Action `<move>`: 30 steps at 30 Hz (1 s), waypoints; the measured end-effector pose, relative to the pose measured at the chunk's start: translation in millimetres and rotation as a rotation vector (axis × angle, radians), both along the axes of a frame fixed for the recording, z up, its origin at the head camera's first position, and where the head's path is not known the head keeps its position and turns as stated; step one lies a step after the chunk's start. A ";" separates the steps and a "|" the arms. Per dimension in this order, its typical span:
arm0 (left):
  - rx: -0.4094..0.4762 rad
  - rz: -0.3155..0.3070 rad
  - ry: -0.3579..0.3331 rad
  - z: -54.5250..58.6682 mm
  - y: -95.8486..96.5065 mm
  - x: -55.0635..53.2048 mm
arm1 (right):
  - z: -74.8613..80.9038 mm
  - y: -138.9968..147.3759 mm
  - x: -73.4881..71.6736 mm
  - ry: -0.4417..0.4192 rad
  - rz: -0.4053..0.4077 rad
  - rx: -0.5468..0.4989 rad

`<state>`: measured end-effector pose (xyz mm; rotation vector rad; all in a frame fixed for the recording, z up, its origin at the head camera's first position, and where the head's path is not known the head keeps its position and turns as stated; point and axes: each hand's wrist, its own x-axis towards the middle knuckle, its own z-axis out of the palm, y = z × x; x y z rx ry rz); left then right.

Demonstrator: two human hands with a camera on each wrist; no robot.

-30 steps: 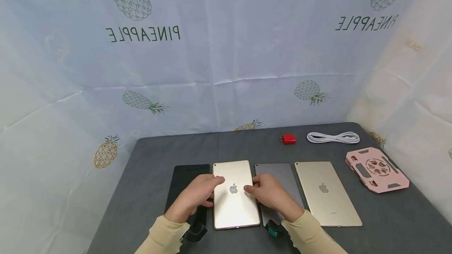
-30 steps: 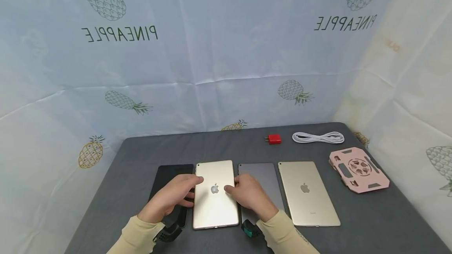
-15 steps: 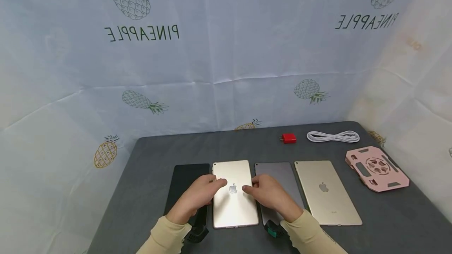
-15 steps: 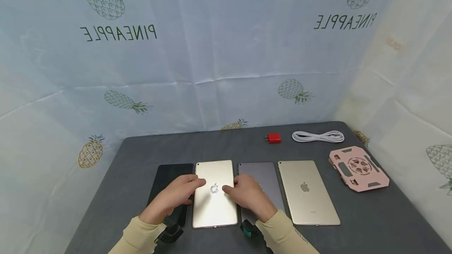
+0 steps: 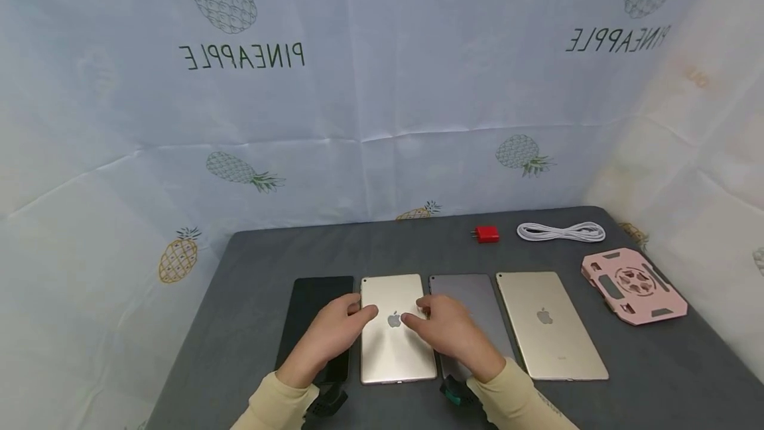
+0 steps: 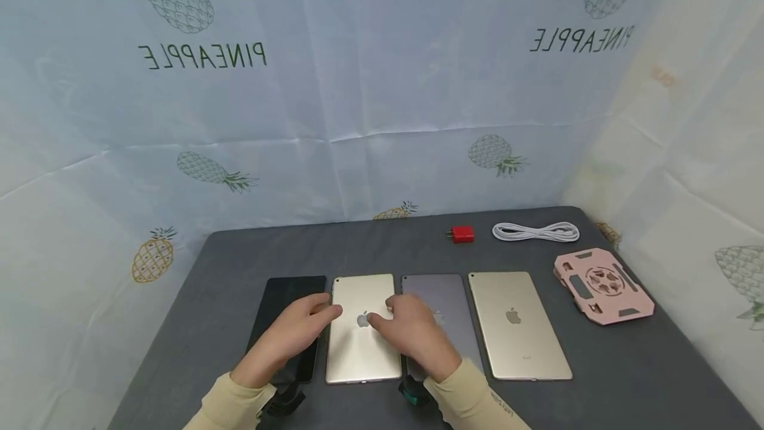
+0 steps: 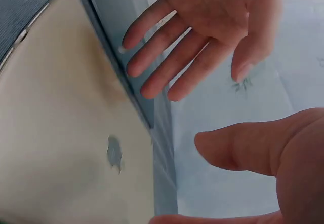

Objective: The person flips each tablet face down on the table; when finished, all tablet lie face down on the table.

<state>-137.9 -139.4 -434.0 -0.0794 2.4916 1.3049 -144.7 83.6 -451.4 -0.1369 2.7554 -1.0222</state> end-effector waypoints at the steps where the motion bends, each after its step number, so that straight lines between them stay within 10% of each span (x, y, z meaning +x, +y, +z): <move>1: 0.000 0.012 0.014 -0.4 -5.4 1.9 | 0.9 -4.4 -0.1 0.006 0.005 -0.005; 8: -0.087 0.136 0.142 -5.2 -63.1 12.0 | 7.0 -48.2 1.7 -0.013 0.131 -0.149; 15: -0.154 0.193 0.043 -10.3 -115.4 20.8 | 4.6 -93.9 10.7 -0.075 0.253 -0.196; 30: -0.213 0.114 -0.002 -25.0 -132.3 9.7 | 1.7 -122.0 10.8 -0.069 0.223 -0.192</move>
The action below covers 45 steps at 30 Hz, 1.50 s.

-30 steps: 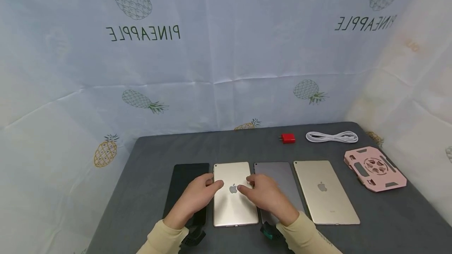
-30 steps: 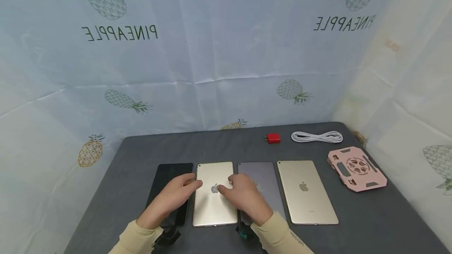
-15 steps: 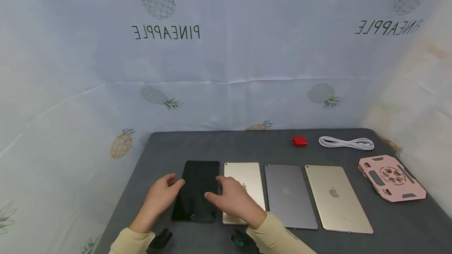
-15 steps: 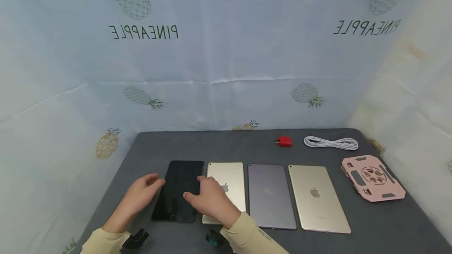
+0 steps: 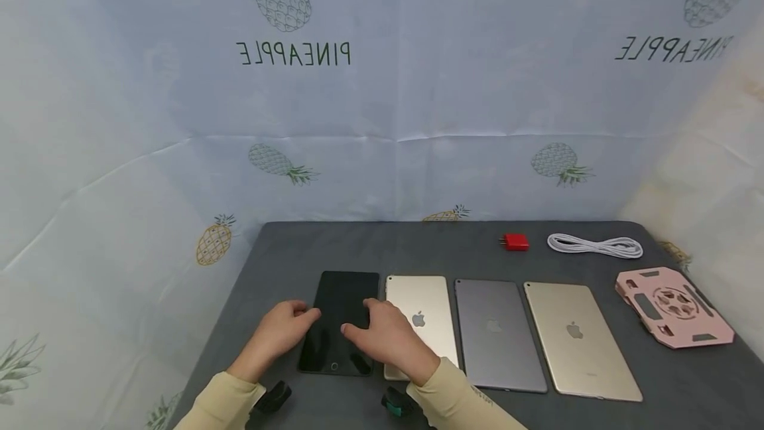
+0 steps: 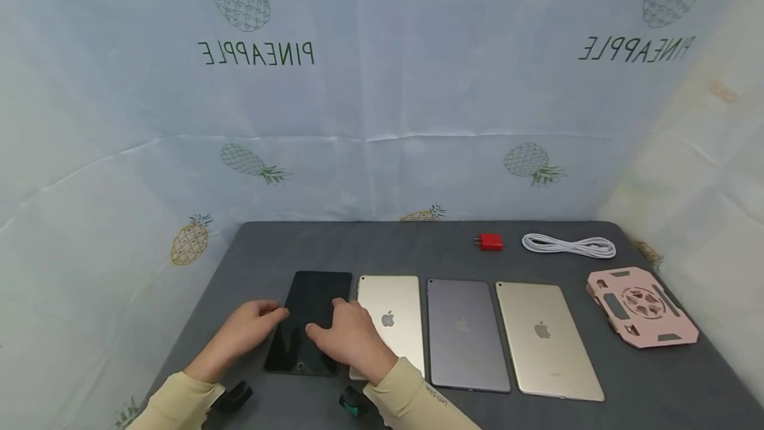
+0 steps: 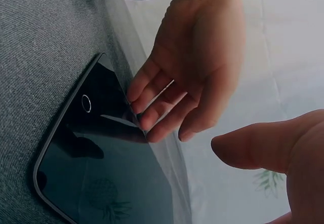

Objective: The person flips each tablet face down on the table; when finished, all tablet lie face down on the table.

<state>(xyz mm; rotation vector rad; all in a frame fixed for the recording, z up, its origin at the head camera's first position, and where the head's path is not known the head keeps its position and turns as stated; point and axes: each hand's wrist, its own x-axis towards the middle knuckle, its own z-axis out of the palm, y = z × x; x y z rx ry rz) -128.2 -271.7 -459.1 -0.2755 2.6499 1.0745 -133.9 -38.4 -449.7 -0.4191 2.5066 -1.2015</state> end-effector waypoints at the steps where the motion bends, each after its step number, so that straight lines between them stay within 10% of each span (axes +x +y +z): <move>1: 0.009 -0.001 -0.005 -0.1 0.8 -0.7 | 0.0 0.4 -0.2 -0.004 0.001 0.000; 27: 0.385 0.073 -0.233 12.1 -12.8 -12.2 | -5.2 4.9 -5.7 -0.061 0.026 -0.025; 45: 0.431 0.009 -0.197 41.4 -7.7 -13.4 | 0.9 12.2 -12.3 -0.057 -0.024 -0.038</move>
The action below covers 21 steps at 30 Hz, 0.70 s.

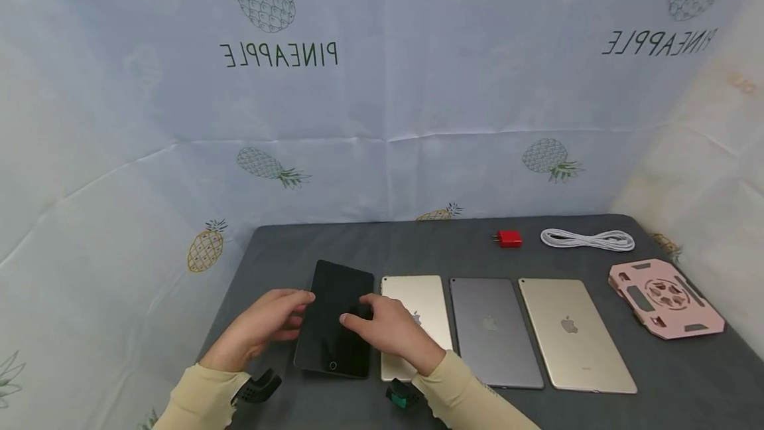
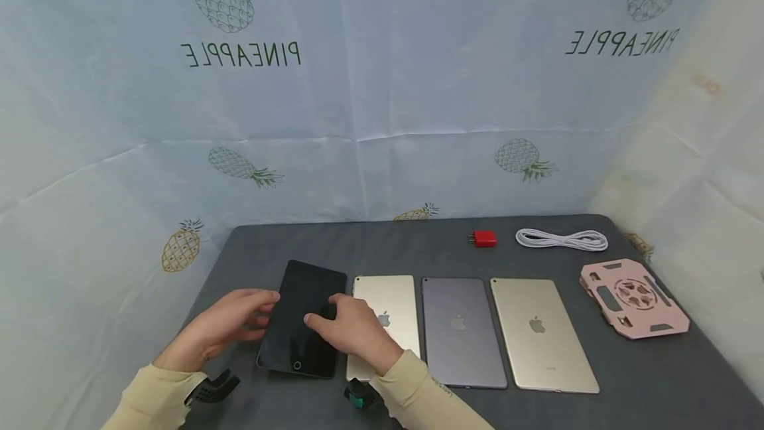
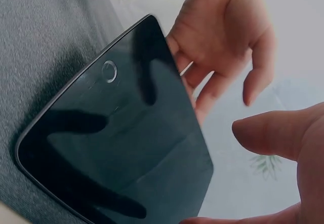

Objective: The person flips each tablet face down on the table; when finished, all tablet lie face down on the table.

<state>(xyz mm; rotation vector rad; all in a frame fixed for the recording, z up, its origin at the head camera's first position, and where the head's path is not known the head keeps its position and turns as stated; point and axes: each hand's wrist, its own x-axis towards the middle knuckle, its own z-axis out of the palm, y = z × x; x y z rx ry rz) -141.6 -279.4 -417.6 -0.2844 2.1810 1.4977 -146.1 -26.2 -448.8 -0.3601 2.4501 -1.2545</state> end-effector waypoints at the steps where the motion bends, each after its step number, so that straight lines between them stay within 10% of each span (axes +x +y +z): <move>1: 0.010 -0.002 0.006 1.4 0.8 0.1 | 0.1 0.8 -0.5 0.006 -0.004 0.002; 21: 0.082 -0.027 0.096 23.6 25.6 5.6 | -1.1 3.1 -8.1 -0.033 -0.037 -0.024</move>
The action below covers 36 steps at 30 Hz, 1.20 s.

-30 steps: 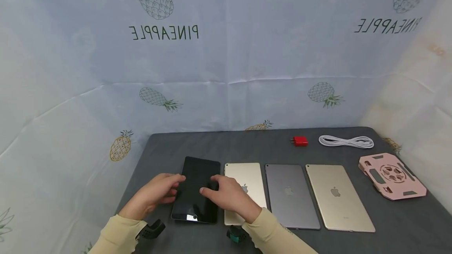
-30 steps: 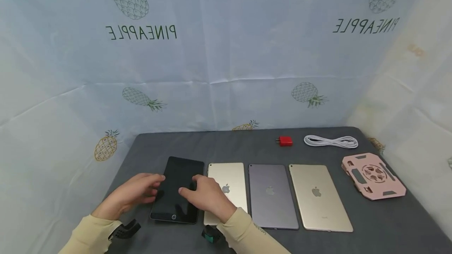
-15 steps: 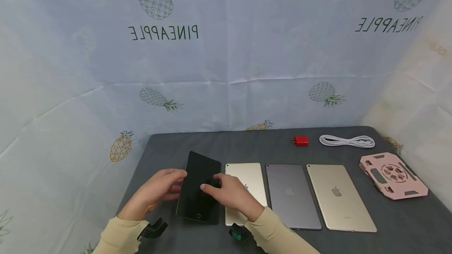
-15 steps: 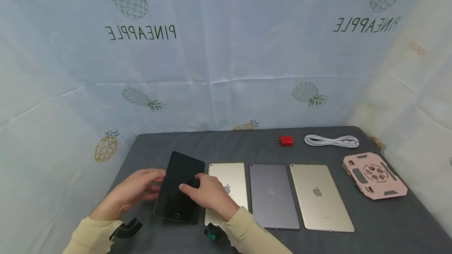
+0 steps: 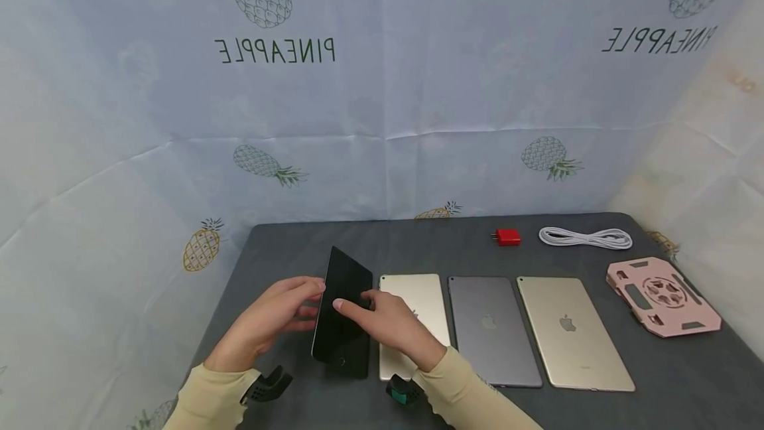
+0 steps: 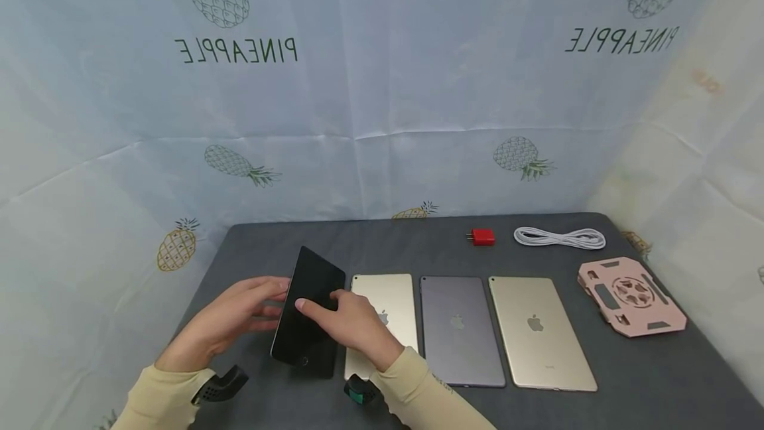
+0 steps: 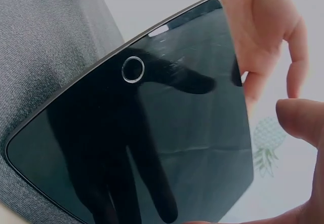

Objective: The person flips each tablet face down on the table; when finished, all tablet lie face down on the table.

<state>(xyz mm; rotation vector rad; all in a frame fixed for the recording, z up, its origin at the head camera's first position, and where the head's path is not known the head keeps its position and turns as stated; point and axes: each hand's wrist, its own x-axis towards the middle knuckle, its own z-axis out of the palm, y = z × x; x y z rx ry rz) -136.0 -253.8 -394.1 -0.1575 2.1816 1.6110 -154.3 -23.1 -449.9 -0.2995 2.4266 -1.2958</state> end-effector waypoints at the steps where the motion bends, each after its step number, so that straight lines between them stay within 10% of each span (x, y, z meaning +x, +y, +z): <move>1: 0.002 -0.002 0.000 0.9 1.6 -0.4 | 0.1 0.4 -0.1 -0.004 -0.002 -0.004; 36: 0.126 -0.030 -0.007 -10.4 27.3 -12.8 | 6.8 3.4 -4.6 -0.088 -0.037 -0.106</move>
